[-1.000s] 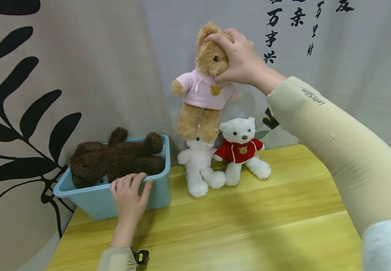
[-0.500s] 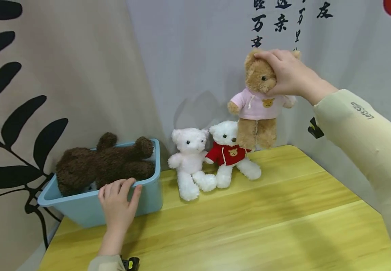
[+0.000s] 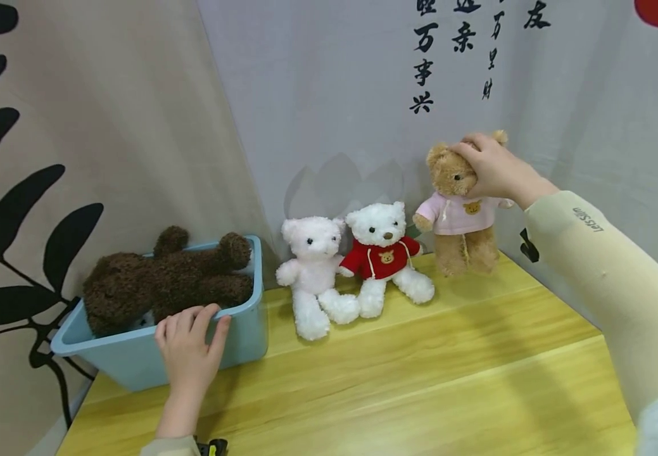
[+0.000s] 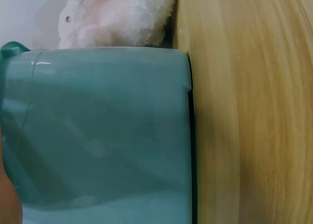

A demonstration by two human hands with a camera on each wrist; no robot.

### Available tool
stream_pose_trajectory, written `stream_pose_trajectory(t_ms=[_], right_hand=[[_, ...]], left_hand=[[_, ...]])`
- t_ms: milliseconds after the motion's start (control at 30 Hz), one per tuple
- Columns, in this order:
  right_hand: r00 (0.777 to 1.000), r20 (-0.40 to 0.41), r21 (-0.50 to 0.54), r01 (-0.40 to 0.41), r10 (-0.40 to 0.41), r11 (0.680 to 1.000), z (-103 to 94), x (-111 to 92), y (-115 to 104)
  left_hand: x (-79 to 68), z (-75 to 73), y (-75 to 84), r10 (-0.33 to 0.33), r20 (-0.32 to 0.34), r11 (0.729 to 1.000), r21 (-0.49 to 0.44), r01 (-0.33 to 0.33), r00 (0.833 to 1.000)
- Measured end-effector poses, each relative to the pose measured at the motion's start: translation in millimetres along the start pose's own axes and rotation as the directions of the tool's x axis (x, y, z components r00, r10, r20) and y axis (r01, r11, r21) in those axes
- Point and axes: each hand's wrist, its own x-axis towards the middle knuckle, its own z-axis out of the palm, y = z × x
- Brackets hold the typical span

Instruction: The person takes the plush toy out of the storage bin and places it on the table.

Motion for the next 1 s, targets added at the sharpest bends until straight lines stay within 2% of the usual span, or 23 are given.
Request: stream_pose_trajectory(t_ms=[100, 333, 567, 700, 800, 900, 1000], right_hand=[[1.0, -0.01, -0.004, 0.013, -0.013, 1.0, 16.5, -4, 6], [1.0, -0.012, 0.031, 0.009, -0.009, 0.999, 46.7, -10, 15], [0.999, -0.043, 0.018, 0.005, -0.004, 1.0, 84.1, -14, 22], [0.997, -0.058, 0.025, -0.046, 0.047, 0.999, 106.2, -15, 18], [0.99, -0.042, 0.037, -0.131, 0.133, 0.991, 116.2, -15, 12], [0.978, -0.019, 0.037, -0.209, 0.21, 0.977, 119.8, -12, 6], [0.97, 0.0, 0.027, -0.242, 0.242, 0.97, 118.5, -5, 1]], left_hand=[[-0.2, 0.1, -0.5, 0.002, -0.005, 1.0, 0.001, -0.002, 1.0], [1.4, 2.4, 0.1, 0.017, -0.063, 1.0, -0.017, -0.018, 0.998], [2.5, 5.0, -4.6, 0.03, -0.07, 0.999, -0.01, -0.031, 0.997], [2.8, 9.5, -11.9, 0.042, -0.071, 0.999, -0.008, -0.043, 0.997], [2.7, 13.5, -16.7, 0.052, -0.073, 0.999, -0.011, -0.053, 0.996], [3.9, 17.4, -22.6, 0.061, -0.084, 0.998, -0.022, -0.063, 0.995], [6.9, 20.4, -30.3, 0.07, -0.101, 0.997, -0.032, -0.074, 0.992]])
